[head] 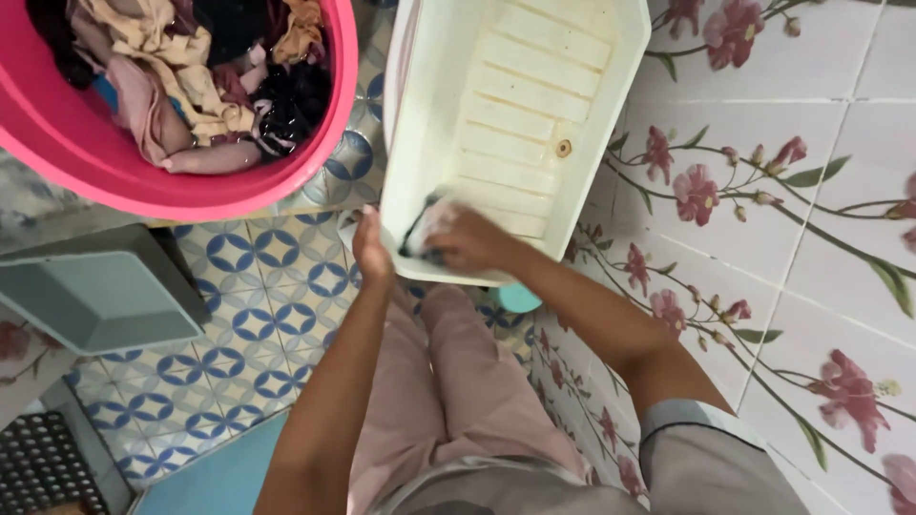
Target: Cleaning and scrubbing various plastic containers and appliance components in a bathroom.
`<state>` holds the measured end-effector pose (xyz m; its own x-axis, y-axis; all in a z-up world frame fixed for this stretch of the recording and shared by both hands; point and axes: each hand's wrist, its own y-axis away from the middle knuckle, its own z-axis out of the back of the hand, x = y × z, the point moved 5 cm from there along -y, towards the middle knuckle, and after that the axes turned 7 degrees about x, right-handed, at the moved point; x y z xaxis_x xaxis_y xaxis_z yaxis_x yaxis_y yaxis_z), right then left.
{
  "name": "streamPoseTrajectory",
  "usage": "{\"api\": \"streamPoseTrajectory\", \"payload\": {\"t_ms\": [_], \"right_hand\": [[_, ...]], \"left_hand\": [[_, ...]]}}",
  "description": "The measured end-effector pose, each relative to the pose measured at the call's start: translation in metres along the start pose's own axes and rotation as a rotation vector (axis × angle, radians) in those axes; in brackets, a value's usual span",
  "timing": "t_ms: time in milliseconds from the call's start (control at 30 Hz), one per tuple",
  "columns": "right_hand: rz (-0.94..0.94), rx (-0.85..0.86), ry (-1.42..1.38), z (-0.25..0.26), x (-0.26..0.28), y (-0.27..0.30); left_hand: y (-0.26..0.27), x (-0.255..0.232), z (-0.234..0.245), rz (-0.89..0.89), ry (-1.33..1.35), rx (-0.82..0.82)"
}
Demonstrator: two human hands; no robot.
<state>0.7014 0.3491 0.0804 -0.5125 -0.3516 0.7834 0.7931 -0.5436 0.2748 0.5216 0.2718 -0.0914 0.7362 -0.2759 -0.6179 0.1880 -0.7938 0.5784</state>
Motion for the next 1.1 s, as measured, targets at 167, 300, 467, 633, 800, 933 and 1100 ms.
{"api": "streamPoseTrajectory", "payload": {"t_ms": [167, 300, 467, 633, 800, 933, 1100], "right_hand": [[-0.070, 0.122, 0.036, -0.014, -0.024, 0.008], [-0.160, -0.133, 0.172, 0.001, -0.056, 0.024], [-0.097, -0.116, 0.233, -0.003, -0.057, 0.030], [-0.347, -0.496, 0.395, 0.087, -0.117, -0.020], [-0.383, -0.758, 0.455, 0.181, -0.152, -0.089], [-0.339, -0.747, 0.677, 0.196, -0.180, -0.097], [-0.532, -0.599, 0.849, 0.194, -0.222, -0.015]], "left_hand": [[0.025, -0.018, -0.022, 0.047, -0.612, -0.100], [0.024, -0.035, -0.031, -0.032, -0.693, -0.082], [0.030, -0.074, -0.074, -0.262, -0.927, 0.077], [0.038, -0.099, -0.110, 0.086, -1.358, 0.216], [0.042, -0.107, -0.123, 0.102, -1.351, 0.242], [0.045, -0.109, -0.130, 0.084, -1.325, 0.245], [0.046, -0.103, -0.125, 0.115, -1.157, 0.171]]}}
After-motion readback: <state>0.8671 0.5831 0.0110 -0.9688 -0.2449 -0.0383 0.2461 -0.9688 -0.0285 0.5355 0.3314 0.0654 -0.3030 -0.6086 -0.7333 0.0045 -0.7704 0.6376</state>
